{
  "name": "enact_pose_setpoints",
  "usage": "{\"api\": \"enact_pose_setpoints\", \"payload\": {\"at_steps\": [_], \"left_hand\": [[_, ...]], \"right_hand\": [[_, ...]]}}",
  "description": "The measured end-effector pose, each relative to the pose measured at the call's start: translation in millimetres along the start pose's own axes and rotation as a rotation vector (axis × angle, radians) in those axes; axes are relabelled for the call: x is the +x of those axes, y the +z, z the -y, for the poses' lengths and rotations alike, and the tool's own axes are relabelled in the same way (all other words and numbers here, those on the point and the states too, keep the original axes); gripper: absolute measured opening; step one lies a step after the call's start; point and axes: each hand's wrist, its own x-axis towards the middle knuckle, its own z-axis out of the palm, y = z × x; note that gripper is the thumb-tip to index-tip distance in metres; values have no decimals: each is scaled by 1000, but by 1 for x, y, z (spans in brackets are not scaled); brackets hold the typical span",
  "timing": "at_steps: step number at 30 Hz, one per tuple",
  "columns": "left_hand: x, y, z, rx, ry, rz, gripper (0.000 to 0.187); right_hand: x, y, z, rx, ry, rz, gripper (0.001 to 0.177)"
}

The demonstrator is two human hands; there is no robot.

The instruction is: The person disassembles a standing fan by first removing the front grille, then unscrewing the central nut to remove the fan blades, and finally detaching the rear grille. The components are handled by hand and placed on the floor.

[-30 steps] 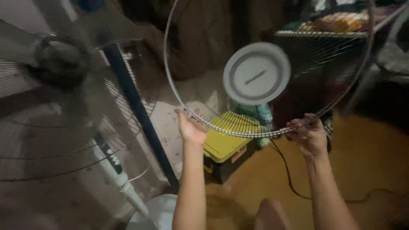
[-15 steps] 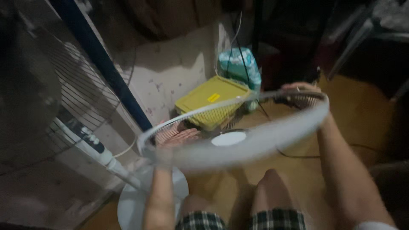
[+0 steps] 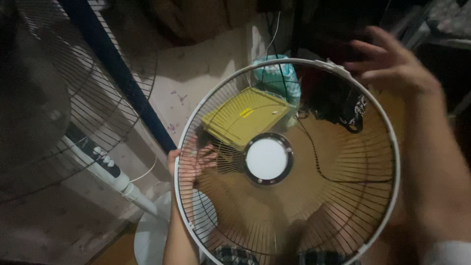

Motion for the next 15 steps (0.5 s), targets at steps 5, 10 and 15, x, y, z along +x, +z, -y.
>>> {"api": "enact_pose_setpoints", "payload": {"at_steps": [5, 10, 15], "left_hand": [[0, -4, -5, 35, 114, -18, 61], [19, -18, 9, 125, 240, -38, 55], [41, -36, 29, 116, 249, -475, 54]], "right_hand": [[-76, 22, -19, 366, 102, 69, 104], [-127, 81, -76, 491, 475, -161, 86], [-114, 120, -156, 492, 502, -516, 52]]}}
